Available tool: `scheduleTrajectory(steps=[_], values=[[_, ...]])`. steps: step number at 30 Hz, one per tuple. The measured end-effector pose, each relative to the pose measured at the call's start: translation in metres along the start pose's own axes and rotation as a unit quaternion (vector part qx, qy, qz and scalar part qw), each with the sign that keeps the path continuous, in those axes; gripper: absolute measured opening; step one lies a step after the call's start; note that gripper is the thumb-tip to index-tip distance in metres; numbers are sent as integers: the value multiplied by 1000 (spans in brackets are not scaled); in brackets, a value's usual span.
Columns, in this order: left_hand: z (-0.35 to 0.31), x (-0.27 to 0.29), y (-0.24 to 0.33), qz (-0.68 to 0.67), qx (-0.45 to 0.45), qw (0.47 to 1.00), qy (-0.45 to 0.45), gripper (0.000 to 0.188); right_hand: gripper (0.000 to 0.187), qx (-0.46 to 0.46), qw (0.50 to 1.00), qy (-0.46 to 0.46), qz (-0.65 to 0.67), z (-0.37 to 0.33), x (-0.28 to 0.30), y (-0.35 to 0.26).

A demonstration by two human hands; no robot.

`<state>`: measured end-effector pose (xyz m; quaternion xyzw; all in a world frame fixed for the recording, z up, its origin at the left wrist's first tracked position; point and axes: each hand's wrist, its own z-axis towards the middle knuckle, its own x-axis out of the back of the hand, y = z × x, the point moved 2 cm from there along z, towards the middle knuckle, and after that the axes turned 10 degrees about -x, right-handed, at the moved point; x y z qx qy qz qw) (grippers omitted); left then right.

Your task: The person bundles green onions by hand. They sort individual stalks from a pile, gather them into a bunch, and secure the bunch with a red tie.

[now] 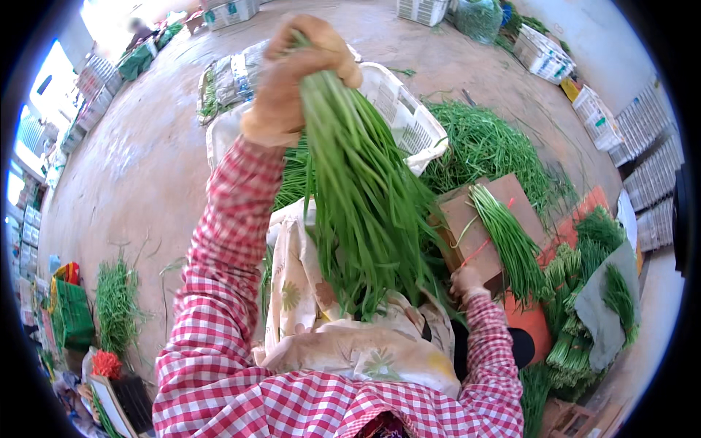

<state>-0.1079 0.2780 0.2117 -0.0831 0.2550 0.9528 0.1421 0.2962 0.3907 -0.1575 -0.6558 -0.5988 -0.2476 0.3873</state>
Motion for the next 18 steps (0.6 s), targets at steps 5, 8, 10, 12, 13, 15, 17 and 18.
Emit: scheduleTrajectory(steps=[5,8,10,12,13,15,17,18], values=[[11,3,1,63,7,997,42,10,20,91,961,253,70,-22,83,-17],[-1,-2,-5,-11,18,990,137,10,21,201,906,316,197,-55,145,-43],[1,-14,-8,-19,18,990,137,9,29,251,866,258,348,-90,175,-72],[4,-20,-11,-24,11,991,132,8,35,309,813,251,426,-134,198,-105],[5,-19,-10,-7,23,991,132,9,39,356,797,202,443,-153,208,-122],[7,-16,-17,6,33,991,127,10,42,402,777,159,458,-183,215,-150],[7,-13,-25,7,13,996,92,14,58,495,722,213,434,-211,213,-178],[10,-16,-29,2,4,997,75,17,71,509,741,260,353,-220,206,-188]])
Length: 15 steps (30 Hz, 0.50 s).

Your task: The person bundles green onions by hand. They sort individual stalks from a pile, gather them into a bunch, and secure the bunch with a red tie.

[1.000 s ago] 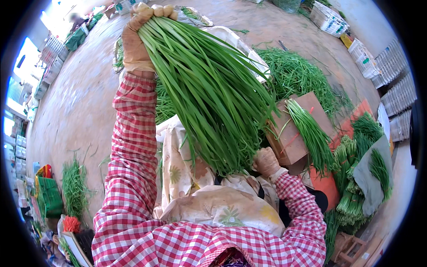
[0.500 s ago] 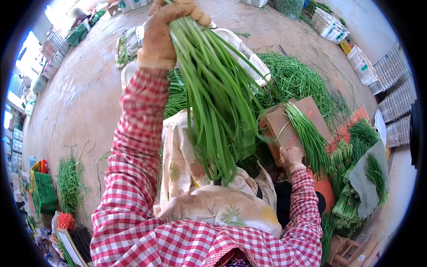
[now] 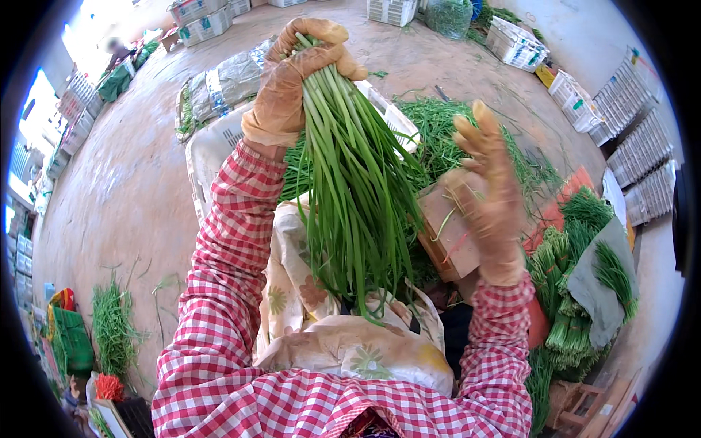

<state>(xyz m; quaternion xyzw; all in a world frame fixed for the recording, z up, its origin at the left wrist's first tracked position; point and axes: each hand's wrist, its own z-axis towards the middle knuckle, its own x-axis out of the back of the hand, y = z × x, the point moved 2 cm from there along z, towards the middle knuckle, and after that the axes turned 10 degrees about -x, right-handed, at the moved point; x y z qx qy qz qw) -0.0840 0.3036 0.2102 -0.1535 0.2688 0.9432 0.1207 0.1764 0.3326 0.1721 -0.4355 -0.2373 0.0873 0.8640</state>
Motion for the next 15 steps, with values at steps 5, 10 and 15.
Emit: scheduleTrajectory(steps=[5,10,15], values=[[14,-16,-1,12,-21,1000,-1,15,88,-210,776,-509,-308,-76,-64,64],[21,-45,1,196,-56,966,-162,10,49,-349,816,-329,-323,-73,19,84],[-3,-151,-61,374,-159,831,-380,10,43,-325,919,-192,-114,-51,22,57]])
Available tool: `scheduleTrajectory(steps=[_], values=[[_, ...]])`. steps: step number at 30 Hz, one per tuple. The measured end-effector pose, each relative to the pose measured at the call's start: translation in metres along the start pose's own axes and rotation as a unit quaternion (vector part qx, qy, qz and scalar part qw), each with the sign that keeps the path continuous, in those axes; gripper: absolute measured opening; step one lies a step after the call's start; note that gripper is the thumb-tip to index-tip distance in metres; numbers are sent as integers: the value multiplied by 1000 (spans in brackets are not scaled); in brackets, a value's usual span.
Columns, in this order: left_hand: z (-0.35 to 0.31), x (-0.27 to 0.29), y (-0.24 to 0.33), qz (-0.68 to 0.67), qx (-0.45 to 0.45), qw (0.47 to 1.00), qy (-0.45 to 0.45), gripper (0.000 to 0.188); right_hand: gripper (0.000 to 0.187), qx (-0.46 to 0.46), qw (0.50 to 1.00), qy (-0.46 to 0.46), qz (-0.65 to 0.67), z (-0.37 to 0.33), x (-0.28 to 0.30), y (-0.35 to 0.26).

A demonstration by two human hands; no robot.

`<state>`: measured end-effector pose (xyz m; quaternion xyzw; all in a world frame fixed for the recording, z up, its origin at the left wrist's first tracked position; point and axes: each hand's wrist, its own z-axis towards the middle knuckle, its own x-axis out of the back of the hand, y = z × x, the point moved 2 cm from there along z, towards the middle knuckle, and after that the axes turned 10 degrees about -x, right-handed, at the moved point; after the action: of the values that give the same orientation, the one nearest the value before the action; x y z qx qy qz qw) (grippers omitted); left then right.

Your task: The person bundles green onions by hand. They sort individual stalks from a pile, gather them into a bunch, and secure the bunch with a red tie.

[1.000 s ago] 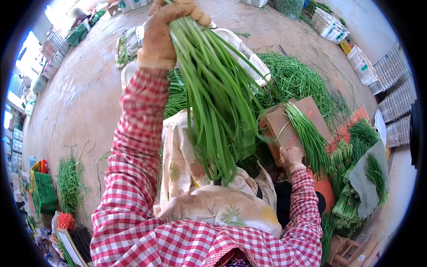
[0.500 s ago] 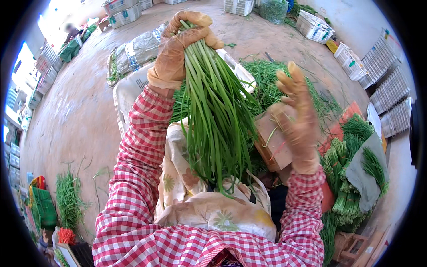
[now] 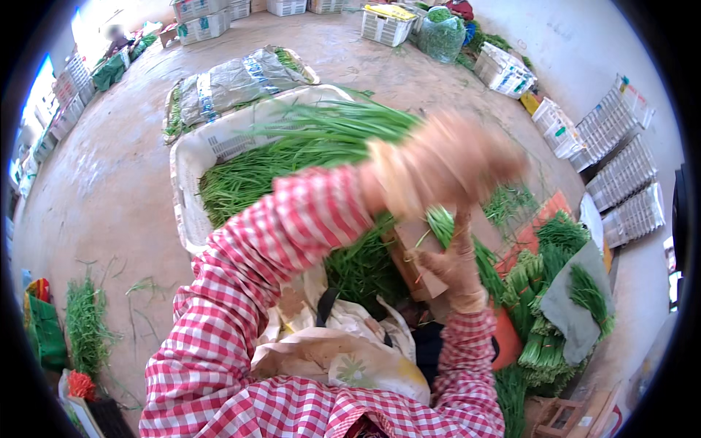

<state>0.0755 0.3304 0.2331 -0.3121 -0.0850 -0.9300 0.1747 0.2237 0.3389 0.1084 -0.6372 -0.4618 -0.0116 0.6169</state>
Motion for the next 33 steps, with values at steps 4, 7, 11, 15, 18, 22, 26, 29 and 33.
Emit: scheduleTrajectory(steps=[4,7,11,15,18,22,26,29,33], values=[[6,-128,46,-6,-125,967,-221,9,41,69,976,40,203,0,-18,25],[-8,-153,57,45,-128,951,-279,8,40,85,954,67,279,-6,-29,42],[-1,-138,46,29,-141,954,-264,7,38,110,955,81,262,14,-65,58],[6,-82,-1,-73,-107,971,-199,16,37,128,983,64,116,63,-136,84],[-4,16,-56,-269,-20,962,-33,32,40,59,997,-29,37,58,-193,133],[13,94,-26,-39,65,974,215,16,41,-179,916,-271,-236,35,-185,182],[27,120,-10,92,106,965,220,7,31,-295,832,-263,-389,32,-95,164],[33,68,-26,202,75,956,198,7,28,-9,813,-125,-568,38,-11,100],[36,62,-33,213,-37,973,74,11,46,416,861,275,101,64,51,-31]])
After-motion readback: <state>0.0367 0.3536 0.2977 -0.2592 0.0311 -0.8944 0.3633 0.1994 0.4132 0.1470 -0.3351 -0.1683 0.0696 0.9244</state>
